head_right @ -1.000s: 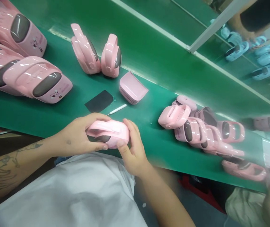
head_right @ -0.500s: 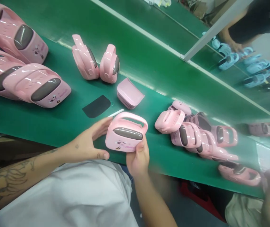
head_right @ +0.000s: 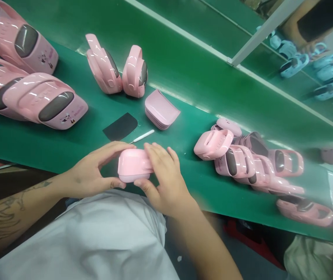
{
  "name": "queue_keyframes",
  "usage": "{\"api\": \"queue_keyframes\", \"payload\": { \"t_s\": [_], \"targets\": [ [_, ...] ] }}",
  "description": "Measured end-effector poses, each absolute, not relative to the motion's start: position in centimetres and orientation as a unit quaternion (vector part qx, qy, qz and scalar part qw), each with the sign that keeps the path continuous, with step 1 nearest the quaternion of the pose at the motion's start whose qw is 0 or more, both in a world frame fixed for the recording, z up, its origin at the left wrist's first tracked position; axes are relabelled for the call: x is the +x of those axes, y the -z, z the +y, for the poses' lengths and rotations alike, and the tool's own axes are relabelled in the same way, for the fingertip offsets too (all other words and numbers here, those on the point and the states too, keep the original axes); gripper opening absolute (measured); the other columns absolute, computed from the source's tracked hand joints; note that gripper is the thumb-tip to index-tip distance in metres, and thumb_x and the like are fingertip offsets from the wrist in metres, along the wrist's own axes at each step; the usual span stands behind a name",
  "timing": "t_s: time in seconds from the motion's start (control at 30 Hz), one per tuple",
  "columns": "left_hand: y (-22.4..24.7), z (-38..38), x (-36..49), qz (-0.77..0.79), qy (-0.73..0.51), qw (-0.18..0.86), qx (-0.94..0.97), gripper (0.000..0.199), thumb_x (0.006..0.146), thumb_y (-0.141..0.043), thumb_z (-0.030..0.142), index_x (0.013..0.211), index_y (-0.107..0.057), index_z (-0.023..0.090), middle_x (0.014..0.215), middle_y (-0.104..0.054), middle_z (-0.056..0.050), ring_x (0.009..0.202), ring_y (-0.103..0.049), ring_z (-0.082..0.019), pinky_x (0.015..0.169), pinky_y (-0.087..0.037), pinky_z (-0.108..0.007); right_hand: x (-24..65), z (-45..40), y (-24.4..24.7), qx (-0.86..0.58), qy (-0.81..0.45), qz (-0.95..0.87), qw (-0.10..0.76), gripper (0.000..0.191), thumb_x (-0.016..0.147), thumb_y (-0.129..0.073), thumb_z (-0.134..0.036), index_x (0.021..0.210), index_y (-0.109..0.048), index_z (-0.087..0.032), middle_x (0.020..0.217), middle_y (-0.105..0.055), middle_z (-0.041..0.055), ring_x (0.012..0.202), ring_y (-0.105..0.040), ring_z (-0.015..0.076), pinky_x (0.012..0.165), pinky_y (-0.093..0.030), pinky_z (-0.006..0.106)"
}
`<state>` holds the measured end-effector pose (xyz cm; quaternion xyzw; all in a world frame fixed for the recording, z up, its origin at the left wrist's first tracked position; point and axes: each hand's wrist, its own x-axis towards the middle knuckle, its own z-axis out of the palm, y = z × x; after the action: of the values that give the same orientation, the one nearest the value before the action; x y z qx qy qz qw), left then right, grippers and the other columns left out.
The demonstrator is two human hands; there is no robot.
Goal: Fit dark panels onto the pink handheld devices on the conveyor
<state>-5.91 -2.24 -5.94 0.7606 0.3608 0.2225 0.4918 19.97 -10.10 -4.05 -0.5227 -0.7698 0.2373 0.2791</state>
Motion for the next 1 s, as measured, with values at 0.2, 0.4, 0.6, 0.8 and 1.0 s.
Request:
{"api": "queue_keyframes", "payload": {
  "t_s": [0.2,0.4,0.6,0.8,1.0],
  "targets": [
    [6.7,-2.8,-6.2,0.332,-0.225,0.474,0.784,0.1,0.083,-0.089,0.053,0.167,-0.042,0.026,0.169,-0.052,-0.015,0.155,-0.051,-0.038,0.128,-0.046,-0.052,19.8,-8.8,3.3,-0.497,-0.312,-0.777,0.226,0.094,0.1,-0.073,-0.056,0.175,-0.023,-0.029,0.173,-0.046,0.0177,0.161,-0.045,0.0355,0.127,-0.047,0.06],
    [6.7,-3.2,-6.1,0.3,-0.276,0.441,0.799,0.089,0.091,-0.085,0.046,0.168,-0.043,0.028,0.166,-0.056,-0.014,0.154,-0.055,-0.034,0.129,-0.045,-0.05,19.6,-8.4,2.7,-0.477,-0.326,-0.788,0.213,0.088,0.102,-0.073,-0.048,0.173,-0.025,-0.03,0.169,-0.052,0.0151,0.156,-0.05,0.0355,0.125,-0.049,0.061],
    [6.1,-2.9,-6.1,0.313,-0.285,0.473,0.772,0.08,0.09,-0.085,0.043,0.162,-0.054,0.028,0.159,-0.064,-0.012,0.148,-0.061,-0.035,0.125,-0.051,-0.05,18.2,-8.1,2.4,-0.497,-0.336,-0.749,0.28,0.067,0.1,-0.076,-0.04,0.16,-0.048,-0.031,0.154,-0.066,0.0108,0.141,-0.063,0.0327,0.119,-0.054,0.056],
    [5.9,-2.9,-6.1,0.339,-0.3,0.522,0.723,0.074,0.086,-0.089,0.047,0.153,-0.064,0.03,0.155,-0.068,-0.011,0.144,-0.064,-0.036,0.123,-0.053,-0.051,17.3,-8.1,2.8,-0.527,-0.328,-0.722,0.305,0.057,0.097,-0.079,-0.043,0.149,-0.059,-0.028,0.144,-0.072,0.011,0.132,-0.068,0.0339,0.112,-0.057,0.057],
    [7.1,-2.4,-6.7,0.322,-0.304,0.512,0.736,0.076,0.088,-0.087,0.047,0.157,-0.06,0.03,0.157,-0.066,-0.011,0.145,-0.063,-0.035,0.124,-0.049,-0.049,17.2,-7.7,2.5,-0.505,-0.307,-0.757,0.278,0.058,0.104,-0.069,-0.042,0.157,-0.05,-0.027,0.152,-0.067,0.0133,0.138,-0.065,0.0331,0.116,-0.055,0.057]
  ]
}}
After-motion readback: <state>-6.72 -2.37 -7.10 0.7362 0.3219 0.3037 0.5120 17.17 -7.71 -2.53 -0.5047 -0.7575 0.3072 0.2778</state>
